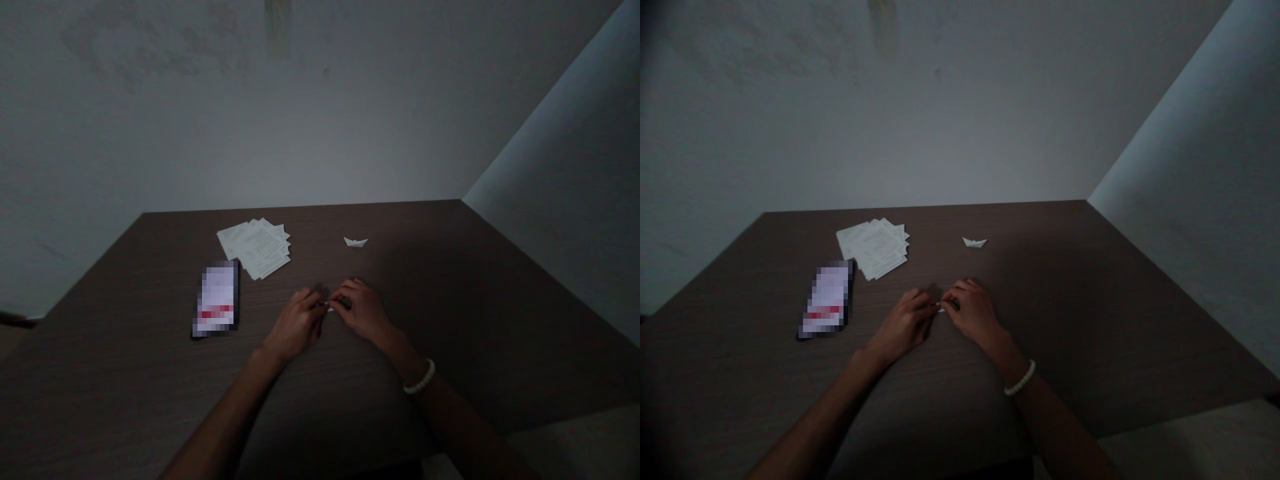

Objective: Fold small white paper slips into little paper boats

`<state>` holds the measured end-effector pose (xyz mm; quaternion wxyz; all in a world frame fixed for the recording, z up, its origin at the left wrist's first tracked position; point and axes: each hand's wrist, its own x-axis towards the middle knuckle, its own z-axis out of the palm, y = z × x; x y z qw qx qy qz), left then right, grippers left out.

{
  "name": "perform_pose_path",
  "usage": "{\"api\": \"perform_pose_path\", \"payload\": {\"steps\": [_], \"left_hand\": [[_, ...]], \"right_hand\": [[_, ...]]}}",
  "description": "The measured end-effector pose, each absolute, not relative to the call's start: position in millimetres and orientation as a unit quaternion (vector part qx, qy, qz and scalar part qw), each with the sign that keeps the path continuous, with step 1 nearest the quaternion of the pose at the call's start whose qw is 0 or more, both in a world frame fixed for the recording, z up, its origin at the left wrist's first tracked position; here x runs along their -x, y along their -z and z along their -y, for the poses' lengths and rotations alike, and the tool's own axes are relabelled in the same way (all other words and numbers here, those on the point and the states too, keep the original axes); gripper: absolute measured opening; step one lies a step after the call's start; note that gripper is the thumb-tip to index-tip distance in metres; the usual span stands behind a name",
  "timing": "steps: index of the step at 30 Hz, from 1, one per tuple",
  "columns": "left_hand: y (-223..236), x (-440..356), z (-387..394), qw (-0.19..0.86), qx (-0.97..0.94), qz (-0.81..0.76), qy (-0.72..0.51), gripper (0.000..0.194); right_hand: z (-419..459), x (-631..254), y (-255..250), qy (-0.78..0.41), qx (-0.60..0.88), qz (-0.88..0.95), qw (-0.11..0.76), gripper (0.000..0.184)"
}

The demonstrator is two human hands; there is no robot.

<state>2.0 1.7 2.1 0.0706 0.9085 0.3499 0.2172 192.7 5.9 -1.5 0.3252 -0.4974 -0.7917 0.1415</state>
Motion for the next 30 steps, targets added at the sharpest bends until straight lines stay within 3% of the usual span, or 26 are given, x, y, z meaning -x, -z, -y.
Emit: {"api": "perform_pose_path", "payload": {"steps": [8,30], "left_hand": [[-12.6,0.7,-0.5,0.034,-0.926,-0.338,-0.163,0.014],[-11.9,-0.6,0.1,0.036,-0.922,-0.347,-0.167,0.017]], "right_hand": [[-7.0,-192.8,4.1,-0.149,0.511,0.784,0.319,0.005],[-12.0,-198.2,14.7,-0.179,0.550,0.732,0.360,0.007]]}}
